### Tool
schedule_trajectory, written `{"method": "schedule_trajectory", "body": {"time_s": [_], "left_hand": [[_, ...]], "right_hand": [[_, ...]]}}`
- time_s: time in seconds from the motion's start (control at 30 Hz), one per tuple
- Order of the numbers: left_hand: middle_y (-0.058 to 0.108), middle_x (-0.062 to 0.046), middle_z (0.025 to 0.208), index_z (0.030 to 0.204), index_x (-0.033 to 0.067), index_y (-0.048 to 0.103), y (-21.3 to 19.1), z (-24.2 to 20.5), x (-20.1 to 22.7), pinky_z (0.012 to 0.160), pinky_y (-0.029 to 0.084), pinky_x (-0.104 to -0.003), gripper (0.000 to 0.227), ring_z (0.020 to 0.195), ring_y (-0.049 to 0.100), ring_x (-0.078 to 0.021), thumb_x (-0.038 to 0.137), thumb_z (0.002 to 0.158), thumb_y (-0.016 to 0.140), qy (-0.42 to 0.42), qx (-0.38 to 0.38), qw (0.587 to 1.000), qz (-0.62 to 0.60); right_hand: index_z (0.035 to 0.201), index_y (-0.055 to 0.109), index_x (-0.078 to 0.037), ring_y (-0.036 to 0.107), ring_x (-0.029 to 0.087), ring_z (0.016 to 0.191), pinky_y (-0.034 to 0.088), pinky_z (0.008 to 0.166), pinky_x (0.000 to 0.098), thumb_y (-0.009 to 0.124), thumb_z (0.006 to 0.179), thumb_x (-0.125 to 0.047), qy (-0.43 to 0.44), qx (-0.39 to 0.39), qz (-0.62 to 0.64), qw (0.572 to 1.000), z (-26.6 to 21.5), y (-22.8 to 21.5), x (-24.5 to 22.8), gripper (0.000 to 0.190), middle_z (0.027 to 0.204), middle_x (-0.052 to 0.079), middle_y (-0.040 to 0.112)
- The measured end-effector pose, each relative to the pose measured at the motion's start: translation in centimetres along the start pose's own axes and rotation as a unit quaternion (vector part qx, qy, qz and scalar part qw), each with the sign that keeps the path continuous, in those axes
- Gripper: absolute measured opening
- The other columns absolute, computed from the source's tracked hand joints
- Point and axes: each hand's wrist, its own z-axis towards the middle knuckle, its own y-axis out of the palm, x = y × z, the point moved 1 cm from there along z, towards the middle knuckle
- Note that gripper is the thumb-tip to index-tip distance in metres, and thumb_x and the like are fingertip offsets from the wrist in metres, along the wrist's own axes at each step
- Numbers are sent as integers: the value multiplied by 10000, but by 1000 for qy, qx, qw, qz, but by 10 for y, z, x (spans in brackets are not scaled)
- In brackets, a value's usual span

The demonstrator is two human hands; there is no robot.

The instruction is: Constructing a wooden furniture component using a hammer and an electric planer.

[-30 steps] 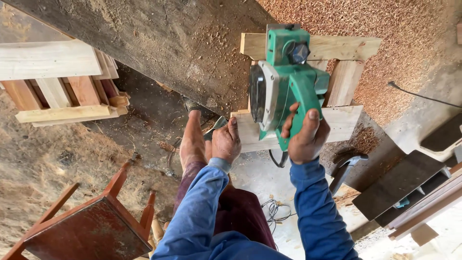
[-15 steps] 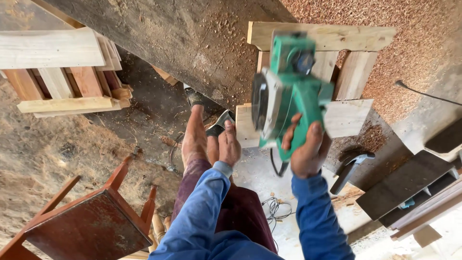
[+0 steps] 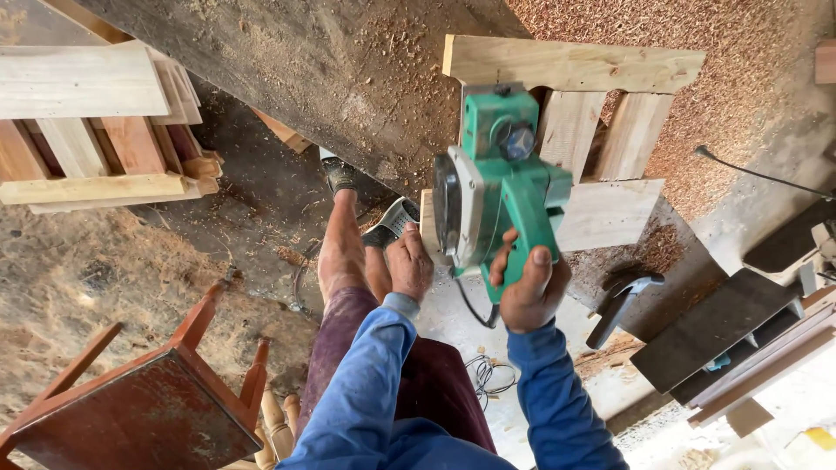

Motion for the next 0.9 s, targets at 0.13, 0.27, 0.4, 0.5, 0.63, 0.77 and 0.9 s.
{"method": "schedule_trajectory", "body": {"time_s": [0.13, 0.27, 0.4, 0.5, 0.63, 0.77, 0.9], "left_hand": [[643, -170, 670, 916, -44, 697, 0, 0, 3, 603, 476, -404, 528, 584, 602, -258, 337, 1086, 375, 34, 13, 999, -7], [531, -217, 600, 843, -88, 655, 4, 1, -10, 576, 406, -454, 554, 553, 478, -295, 332, 1105, 405, 0, 25, 999, 45], [562, -183, 590, 826, -82, 650, 3, -1, 3, 558, 416, -446, 564, 545, 504, -249, 350, 1090, 403, 5, 29, 1000, -3], [515, -198, 569, 795, -96, 616, 4, 1, 8, 559, 394, -444, 606, 534, 465, -239, 365, 1110, 384, -39, 16, 999, 31], [571, -161, 584, 779, -78, 629, 5, 1, 3, 545, 424, -434, 595, 526, 513, -217, 361, 1092, 378, 5, 24, 999, -28], [541, -160, 531, 707, -76, 584, 3, 1, 5, 521, 396, -454, 612, 490, 493, -245, 347, 1104, 390, -6, 13, 1000, -28], [545, -139, 548, 721, -58, 593, 1, -1, 12, 539, 408, -443, 588, 470, 515, -245, 329, 1111, 384, 34, 17, 999, 8]], "right_hand": [[1090, 602, 36, 505, 163, 522, 411, 480, 312, 469, 1041, -578, -19, 9, -15, 1000, 28, 15, -18, 631, 661, 86, 528], [1096, 623, 33, 503, 156, 506, 394, 459, 308, 458, 1059, -576, -48, 16, -33, 998, 63, 33, -40, 632, 667, 79, 526], [1092, 615, 17, 514, 156, 500, 412, 447, 317, 433, 1068, -585, -77, -2, -40, 996, 92, 42, -59, 630, 672, 76, 530], [1095, 600, -1, 522, 158, 507, 435, 458, 328, 413, 1081, -586, -85, -25, -35, 995, 79, 35, -53, 614, 681, 74, 537], [1099, 595, -1, 517, 160, 480, 443, 457, 319, 417, 1053, -593, -34, -27, -33, 999, 19, 9, -14, 620, 617, 82, 547], [1110, 586, 22, 518, 180, 509, 435, 482, 326, 488, 1002, -621, 8, -3, 0, 1000, -36, -12, 24, 659, 625, 95, 549], [1109, 577, 28, 510, 184, 531, 439, 500, 337, 520, 986, -642, 28, 11, 18, 999, -33, -9, 19, 683, 649, 97, 535]]}}
